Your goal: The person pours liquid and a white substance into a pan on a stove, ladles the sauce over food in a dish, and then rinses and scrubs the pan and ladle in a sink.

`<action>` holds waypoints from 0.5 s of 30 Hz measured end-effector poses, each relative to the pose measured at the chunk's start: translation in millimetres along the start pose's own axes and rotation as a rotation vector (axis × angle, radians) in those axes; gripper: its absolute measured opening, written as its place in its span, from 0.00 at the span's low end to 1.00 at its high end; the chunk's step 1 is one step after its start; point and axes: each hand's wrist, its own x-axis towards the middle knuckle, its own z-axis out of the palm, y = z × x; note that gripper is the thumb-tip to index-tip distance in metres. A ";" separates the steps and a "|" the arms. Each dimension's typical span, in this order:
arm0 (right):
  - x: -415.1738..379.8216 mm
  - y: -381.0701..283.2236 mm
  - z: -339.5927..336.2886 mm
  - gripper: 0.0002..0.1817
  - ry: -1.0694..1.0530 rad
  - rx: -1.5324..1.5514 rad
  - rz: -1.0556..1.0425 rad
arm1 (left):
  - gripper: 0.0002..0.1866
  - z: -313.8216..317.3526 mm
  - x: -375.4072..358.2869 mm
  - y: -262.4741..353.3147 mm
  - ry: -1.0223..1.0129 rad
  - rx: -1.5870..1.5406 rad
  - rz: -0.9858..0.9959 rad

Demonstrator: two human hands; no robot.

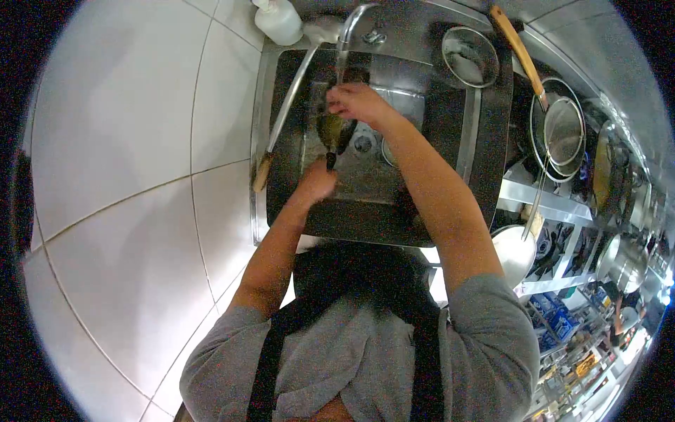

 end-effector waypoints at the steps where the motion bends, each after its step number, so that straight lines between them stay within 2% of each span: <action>1: -2.8 2.4 1.4 0.26 0.010 0.008 -0.001 | 0.19 -41.9 8.7 21.8 -0.302 -0.327 -0.302; 2: -4.0 3.6 2.5 0.26 0.063 0.114 -0.077 | 0.17 -69.2 14.5 35.3 -0.601 -0.650 -0.608; 3: -2.0 7.4 1.2 0.26 0.114 0.218 -0.152 | 0.17 -75.1 10.6 35.3 -0.604 -0.646 -0.603; 5: 10.4 36.4 -4.9 0.25 0.179 0.193 -0.138 | 0.15 -85.7 -10.8 37.5 -0.622 -0.898 -0.649; 6: 20.5 59.3 -10.4 0.23 0.242 0.164 -0.122 | 0.15 -90.0 -21.3 40.9 -0.632 -0.890 -0.650; 7: 30.9 82.1 -18.7 0.23 0.248 0.172 -0.122 | 0.13 -93.3 -31.1 45.7 -0.637 -1.076 -0.755; 9: 54.4 132.4 -40.3 0.19 0.519 -0.240 0.130 | 0.11 -96.2 -47.2 54.5 -0.647 -1.345 -0.911; 10: 69.1 162.0 -50.8 0.19 0.520 -0.235 0.135 | 0.11 -98.0 -55.0 60.3 -0.652 -1.341 -0.916; 12: 77.9 165.6 -50.5 0.15 0.730 -0.114 0.004 | 0.12 -100.6 -63.8 72.4 -0.771 -1.476 -0.815; 13: 83.1 169.5 -41.6 0.13 0.697 0.254 -0.065 | 0.11 -93.7 -66.6 74.2 -0.810 -1.499 -0.808; 14: 75.0 155.1 -25.6 0.13 0.693 0.257 -0.067 | 0.11 -90.8 -64.1 79.5 -0.804 -1.496 -0.809; 15: 66.4 143.5 -12.8 0.12 0.416 0.280 0.006 | 0.11 -87.5 -59.5 84.5 -0.812 -1.381 -0.724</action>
